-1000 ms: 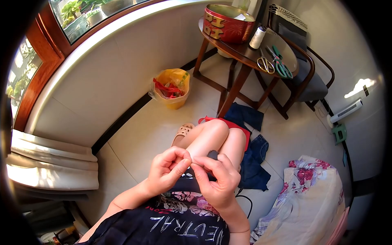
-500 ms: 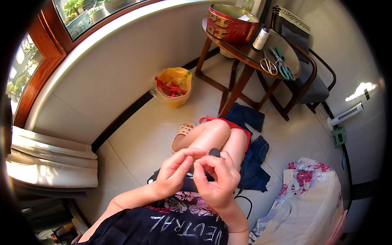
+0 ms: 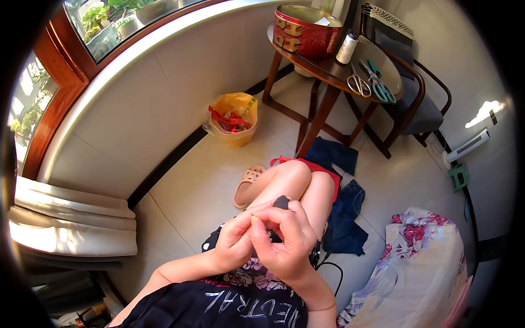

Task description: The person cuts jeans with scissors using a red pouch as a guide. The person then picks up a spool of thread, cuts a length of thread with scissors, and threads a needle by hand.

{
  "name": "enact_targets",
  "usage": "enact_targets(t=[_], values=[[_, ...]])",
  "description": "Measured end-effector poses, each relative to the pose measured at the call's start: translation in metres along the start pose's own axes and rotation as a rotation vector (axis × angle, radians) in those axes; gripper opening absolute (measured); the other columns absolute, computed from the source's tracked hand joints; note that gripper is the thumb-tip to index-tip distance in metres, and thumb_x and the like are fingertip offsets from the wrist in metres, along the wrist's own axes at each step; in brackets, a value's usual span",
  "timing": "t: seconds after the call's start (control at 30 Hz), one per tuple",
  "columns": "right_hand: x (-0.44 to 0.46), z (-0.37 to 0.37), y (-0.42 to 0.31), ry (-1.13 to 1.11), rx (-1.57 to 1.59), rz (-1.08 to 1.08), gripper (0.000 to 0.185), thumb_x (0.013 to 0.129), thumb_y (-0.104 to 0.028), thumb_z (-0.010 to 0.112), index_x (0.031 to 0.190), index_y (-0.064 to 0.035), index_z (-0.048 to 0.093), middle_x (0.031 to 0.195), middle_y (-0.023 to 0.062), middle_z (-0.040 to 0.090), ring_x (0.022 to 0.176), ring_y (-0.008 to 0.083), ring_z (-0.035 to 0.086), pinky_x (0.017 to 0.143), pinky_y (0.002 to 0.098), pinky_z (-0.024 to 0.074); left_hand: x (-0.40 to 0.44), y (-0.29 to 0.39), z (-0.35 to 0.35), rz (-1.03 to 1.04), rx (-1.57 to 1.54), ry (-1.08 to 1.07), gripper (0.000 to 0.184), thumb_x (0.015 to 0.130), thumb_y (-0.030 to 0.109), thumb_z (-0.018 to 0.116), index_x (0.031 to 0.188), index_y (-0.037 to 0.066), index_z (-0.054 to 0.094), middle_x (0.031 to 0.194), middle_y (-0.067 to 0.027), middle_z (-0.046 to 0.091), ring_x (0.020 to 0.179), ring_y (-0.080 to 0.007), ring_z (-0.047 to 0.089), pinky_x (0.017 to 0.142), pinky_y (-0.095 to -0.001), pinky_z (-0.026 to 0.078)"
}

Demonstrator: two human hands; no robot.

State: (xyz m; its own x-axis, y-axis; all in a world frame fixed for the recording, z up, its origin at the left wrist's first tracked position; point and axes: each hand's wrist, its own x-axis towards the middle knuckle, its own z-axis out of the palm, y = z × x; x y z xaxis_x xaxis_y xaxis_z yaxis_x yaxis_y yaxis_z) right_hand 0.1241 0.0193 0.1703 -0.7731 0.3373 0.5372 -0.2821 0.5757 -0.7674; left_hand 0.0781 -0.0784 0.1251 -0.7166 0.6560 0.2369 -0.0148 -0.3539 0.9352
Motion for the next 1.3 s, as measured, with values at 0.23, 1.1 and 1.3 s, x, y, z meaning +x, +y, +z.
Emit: enact_targets(t=[0.23, 1.1, 1.3], values=[[-0.0002, 0.0047, -0.0008, 0.072, 0.031, 0.052, 0.009, 0.070, -0.001, 0.063, 0.074, -0.0033, 0.055, 0.069, -0.0009, 0.043, 0.050, 0.0025, 0.033, 0.043, 0.0162, 0.0248, -0.0002, -0.0020, 0.0006, 0.025, 0.038, 0.000, 0.032, 0.089, 0.006, 0.041, 0.120, -0.004, 0.043, 0.098, -0.0114, 0.060, 0.088, -0.0137, 0.057, 0.079, -0.0240, 0.044], [-0.0016, 0.0037, -0.0007, 0.034, 0.071, 0.089, 0.008, 0.072, 0.000, 0.063, 0.076, -0.0007, 0.056, 0.071, -0.0003, 0.044, 0.052, 0.0015, 0.034, 0.044, 0.0149, 0.0246, -0.0003, 0.0024, -0.0024, 0.038, 0.121, -0.012, 0.032, 0.089, 0.006, 0.042, 0.119, -0.004, 0.043, 0.101, -0.0138, 0.059, 0.091, -0.0161, 0.057, 0.080, -0.0251, 0.044], [-0.0010, 0.0024, -0.0005, 0.025, 0.082, 0.089, 0.008, 0.071, 0.001, 0.063, 0.076, -0.0006, 0.056, 0.071, -0.0001, 0.044, 0.052, 0.0016, 0.034, 0.044, 0.0149, 0.0248, 0.0000, 0.0026, -0.0026, 0.042, 0.143, -0.014, 0.032, 0.088, 0.004, 0.042, 0.119, -0.004, 0.044, 0.104, -0.0150, 0.058, 0.092, -0.0172, 0.057, 0.081, -0.0257, 0.044]])
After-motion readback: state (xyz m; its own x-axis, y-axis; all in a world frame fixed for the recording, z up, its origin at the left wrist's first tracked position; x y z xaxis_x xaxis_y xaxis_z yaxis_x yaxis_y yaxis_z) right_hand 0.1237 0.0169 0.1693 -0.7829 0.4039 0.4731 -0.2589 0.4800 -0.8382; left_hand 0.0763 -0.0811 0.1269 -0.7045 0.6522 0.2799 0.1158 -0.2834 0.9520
